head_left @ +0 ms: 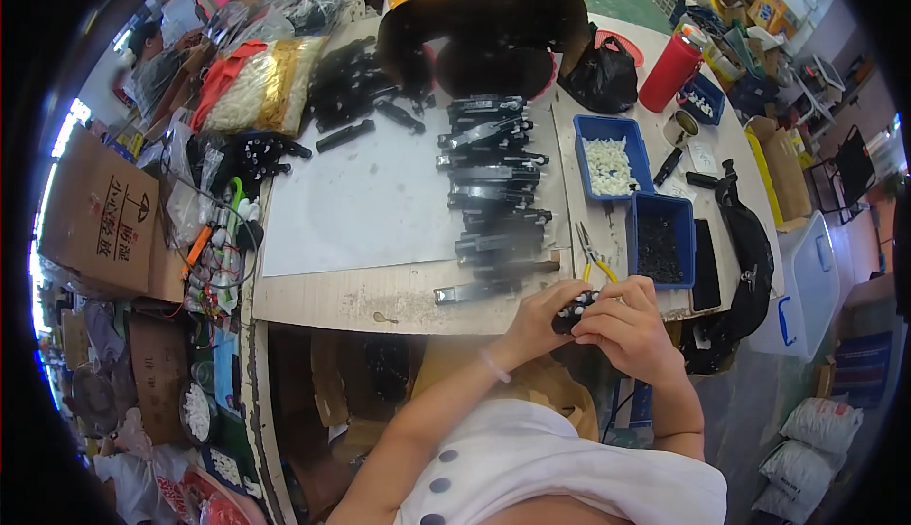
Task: Assembling small black plastic components by manually inserting small metal parts.
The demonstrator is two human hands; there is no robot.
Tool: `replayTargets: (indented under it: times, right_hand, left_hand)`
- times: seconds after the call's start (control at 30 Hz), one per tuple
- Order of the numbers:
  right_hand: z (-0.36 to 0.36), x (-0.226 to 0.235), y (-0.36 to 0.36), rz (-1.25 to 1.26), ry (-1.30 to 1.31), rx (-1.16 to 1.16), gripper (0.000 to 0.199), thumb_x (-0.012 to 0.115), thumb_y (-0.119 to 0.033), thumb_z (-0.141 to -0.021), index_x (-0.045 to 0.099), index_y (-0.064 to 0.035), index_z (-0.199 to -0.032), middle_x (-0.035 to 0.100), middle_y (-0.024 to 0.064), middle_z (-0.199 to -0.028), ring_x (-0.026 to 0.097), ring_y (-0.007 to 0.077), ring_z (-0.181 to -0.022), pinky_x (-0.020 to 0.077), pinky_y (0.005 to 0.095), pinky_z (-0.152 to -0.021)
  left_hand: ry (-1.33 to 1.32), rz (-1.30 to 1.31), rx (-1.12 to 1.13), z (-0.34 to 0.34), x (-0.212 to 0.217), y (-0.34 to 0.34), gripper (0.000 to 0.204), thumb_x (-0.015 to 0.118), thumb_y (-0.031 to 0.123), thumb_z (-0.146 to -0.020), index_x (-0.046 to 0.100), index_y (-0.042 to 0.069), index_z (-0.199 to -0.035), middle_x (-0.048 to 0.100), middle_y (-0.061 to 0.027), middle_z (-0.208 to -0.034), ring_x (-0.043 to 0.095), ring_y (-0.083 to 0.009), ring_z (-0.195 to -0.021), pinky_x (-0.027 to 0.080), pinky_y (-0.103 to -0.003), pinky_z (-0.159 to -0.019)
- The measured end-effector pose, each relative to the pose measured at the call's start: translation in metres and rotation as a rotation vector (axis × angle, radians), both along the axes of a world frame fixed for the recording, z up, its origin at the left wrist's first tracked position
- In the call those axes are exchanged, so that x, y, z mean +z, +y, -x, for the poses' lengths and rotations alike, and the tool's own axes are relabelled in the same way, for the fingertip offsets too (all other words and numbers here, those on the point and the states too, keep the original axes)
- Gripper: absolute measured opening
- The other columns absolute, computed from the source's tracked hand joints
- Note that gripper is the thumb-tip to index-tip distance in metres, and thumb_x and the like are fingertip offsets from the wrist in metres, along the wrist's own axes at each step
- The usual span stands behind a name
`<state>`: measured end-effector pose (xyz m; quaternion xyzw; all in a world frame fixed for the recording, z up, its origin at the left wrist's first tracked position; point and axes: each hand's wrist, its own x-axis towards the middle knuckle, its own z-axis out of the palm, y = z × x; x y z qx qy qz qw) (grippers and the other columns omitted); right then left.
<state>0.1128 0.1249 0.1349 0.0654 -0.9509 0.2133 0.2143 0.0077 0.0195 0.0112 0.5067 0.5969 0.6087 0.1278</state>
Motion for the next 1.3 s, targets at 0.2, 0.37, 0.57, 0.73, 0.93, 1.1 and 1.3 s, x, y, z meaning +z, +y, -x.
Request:
replayTargets:
  times: [0.2,0.37,0.57,0.73,0.93,1.1,1.3]
  right_hand:
    - [0.000,0.003,-0.006,-0.110,0.008,-0.057,0.014,0.071,-0.013,-0.069,0.063,-0.0127,-0.081,0.060,-0.0031,-0.083,0.053,0.0175,-0.089,0.0339,0.0359,-0.082]
    - [0.000,0.014,-0.009,-0.076,-0.082,-0.077,0.018,0.072,-0.018,-0.066,0.065,-0.0109,-0.080,0.060,-0.0008,-0.082,0.052,0.0195,-0.088,0.0337,0.0376,-0.081]
    - [-0.006,0.016,-0.010,-0.118,-0.087,-0.088,0.020,0.071,-0.018,-0.067,0.064,-0.0091,-0.083,0.060,0.0011,-0.086,0.052,0.0209,-0.088,0.0347,0.0389,-0.081]
    - [-0.001,0.036,-0.019,-0.668,-0.164,0.034,0.021,0.057,-0.014,-0.068,0.058,-0.0022,-0.085,0.053,0.0075,-0.083,0.051,0.0208,-0.092,0.0382,0.0345,-0.084]
    - [0.007,0.039,-0.031,-0.926,-0.358,0.113,0.024,0.055,-0.013,-0.064,0.060,0.0037,-0.080,0.056,0.0128,-0.081,0.050,0.0259,-0.085,0.0401,0.0352,-0.084]
    - [0.020,0.041,-0.032,-0.843,-0.375,0.036,0.020,0.054,-0.012,-0.062,0.060,0.0026,-0.075,0.056,0.0128,-0.077,0.051,0.0258,-0.083,0.0404,0.0348,-0.082]
    - [0.016,0.026,-0.001,-0.237,-0.045,-0.065,0.010,0.068,-0.015,-0.072,0.062,-0.0080,-0.076,0.055,0.0022,-0.072,0.051,0.0202,-0.072,0.0364,0.0327,-0.068]
  left_hand:
    - [-0.016,-0.015,0.009,0.000,0.001,0.001,0.059,0.077,0.015,-0.063,0.050,0.009,-0.116,0.059,-0.0135,-0.108,0.060,-0.0327,-0.096,0.050,-0.037,-0.079]
    - [0.014,-0.019,0.025,0.000,0.001,0.001,0.059,0.076,0.014,-0.063,0.051,0.009,-0.116,0.059,-0.0135,-0.109,0.059,-0.0326,-0.097,0.050,-0.037,-0.080]
    - [0.007,-0.041,0.006,-0.003,0.003,0.005,0.056,0.075,0.012,-0.065,0.051,0.009,-0.116,0.060,-0.0145,-0.108,0.061,-0.0315,-0.096,0.050,-0.036,-0.081]
    - [0.004,-0.027,0.053,-0.002,0.002,-0.001,0.057,0.074,0.009,-0.063,0.051,0.009,-0.115,0.060,-0.0130,-0.108,0.060,-0.0320,-0.096,0.050,-0.037,-0.080]
    - [0.023,-0.036,0.063,-0.001,0.009,0.002,0.051,0.071,0.008,-0.064,0.053,0.009,-0.113,0.060,-0.0124,-0.107,0.061,-0.0314,-0.093,0.051,-0.036,-0.077]
    - [-0.061,0.043,0.001,0.001,0.009,0.007,0.051,0.069,0.007,-0.065,0.055,0.009,-0.113,0.062,-0.0132,-0.105,0.061,-0.0322,-0.094,0.050,-0.037,-0.076]
    - [-0.216,0.192,-0.021,0.021,0.021,-0.018,0.065,0.077,0.023,-0.066,0.049,0.011,-0.123,0.061,-0.0128,-0.109,0.060,-0.0314,-0.098,0.048,-0.038,-0.083]
